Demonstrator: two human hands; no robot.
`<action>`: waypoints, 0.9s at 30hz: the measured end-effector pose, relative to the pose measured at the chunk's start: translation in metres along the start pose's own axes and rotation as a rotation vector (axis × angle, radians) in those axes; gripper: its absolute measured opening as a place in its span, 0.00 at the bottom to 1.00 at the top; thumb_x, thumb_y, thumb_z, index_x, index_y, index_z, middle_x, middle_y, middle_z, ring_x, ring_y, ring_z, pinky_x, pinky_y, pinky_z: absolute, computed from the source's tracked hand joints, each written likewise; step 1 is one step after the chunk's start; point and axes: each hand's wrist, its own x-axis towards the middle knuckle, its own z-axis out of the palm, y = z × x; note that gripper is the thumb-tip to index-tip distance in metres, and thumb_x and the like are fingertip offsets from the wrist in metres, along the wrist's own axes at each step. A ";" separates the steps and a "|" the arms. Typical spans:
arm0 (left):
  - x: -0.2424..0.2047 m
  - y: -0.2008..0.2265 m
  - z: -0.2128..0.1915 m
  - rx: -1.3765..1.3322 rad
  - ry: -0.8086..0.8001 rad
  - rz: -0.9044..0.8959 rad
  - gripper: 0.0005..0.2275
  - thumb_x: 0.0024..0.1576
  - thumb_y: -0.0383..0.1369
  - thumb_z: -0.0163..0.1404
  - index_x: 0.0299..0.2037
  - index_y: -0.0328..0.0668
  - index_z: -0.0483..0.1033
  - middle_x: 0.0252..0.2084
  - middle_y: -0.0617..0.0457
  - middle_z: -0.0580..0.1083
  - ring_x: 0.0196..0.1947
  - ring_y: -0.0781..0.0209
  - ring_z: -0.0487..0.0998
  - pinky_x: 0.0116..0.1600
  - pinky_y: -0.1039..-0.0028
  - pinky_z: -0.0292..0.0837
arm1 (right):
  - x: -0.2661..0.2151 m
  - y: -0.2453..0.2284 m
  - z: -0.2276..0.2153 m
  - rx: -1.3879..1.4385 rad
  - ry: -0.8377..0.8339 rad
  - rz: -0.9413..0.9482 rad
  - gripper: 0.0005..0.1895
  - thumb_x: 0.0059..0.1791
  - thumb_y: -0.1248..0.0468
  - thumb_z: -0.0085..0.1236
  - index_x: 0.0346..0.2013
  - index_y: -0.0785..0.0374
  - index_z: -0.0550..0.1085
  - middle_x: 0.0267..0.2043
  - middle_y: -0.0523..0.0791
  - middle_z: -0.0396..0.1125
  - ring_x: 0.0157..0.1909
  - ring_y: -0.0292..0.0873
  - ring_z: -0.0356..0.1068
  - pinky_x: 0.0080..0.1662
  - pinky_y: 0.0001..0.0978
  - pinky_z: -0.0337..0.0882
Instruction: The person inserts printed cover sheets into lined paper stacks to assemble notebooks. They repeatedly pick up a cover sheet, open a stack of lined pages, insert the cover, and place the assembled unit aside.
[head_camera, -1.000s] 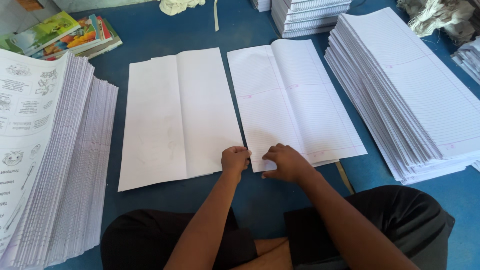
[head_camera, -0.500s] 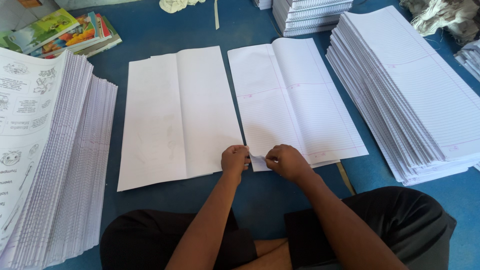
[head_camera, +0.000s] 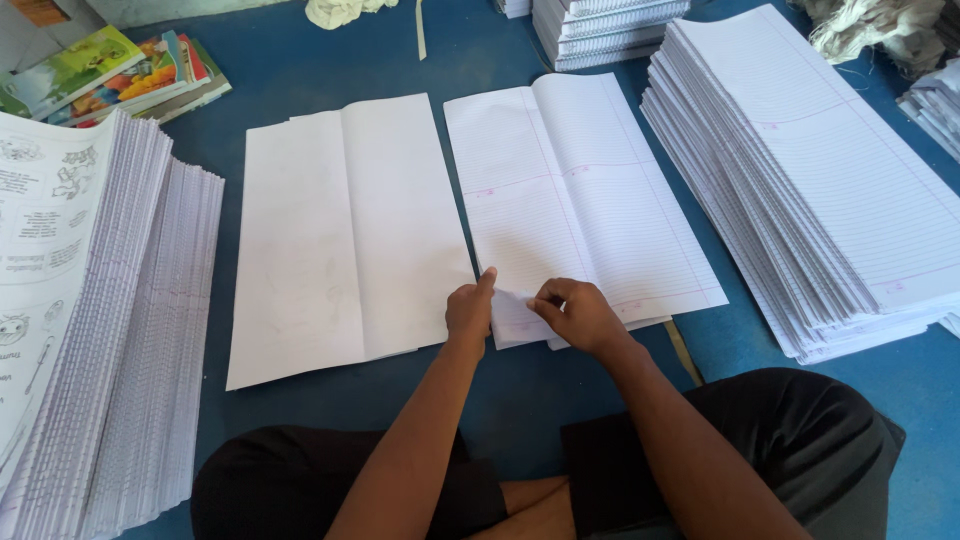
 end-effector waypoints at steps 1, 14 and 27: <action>0.000 -0.001 0.001 0.022 0.001 0.007 0.20 0.56 0.49 0.56 0.33 0.35 0.80 0.30 0.47 0.74 0.26 0.61 0.72 0.31 0.71 0.68 | 0.000 0.002 0.000 0.006 0.004 -0.002 0.12 0.49 0.59 0.62 0.31 0.67 0.80 0.31 0.49 0.74 0.33 0.44 0.73 0.41 0.38 0.72; 0.029 -0.027 0.014 -0.061 -0.003 -0.008 0.12 0.53 0.35 0.60 0.34 0.29 0.81 0.32 0.44 0.78 0.27 0.57 0.75 0.34 0.68 0.71 | 0.029 0.025 -0.056 -0.197 0.226 0.131 0.12 0.51 0.57 0.59 0.44 0.60 0.79 0.49 0.47 0.75 0.48 0.44 0.74 0.53 0.40 0.75; 0.032 -0.031 0.014 0.003 0.001 -0.006 0.13 0.54 0.35 0.60 0.26 0.31 0.75 0.24 0.47 0.72 0.22 0.58 0.69 0.30 0.66 0.66 | 0.033 0.142 -0.238 -0.676 0.396 0.670 0.62 0.41 0.41 0.70 0.75 0.71 0.49 0.74 0.66 0.45 0.73 0.69 0.46 0.66 0.60 0.58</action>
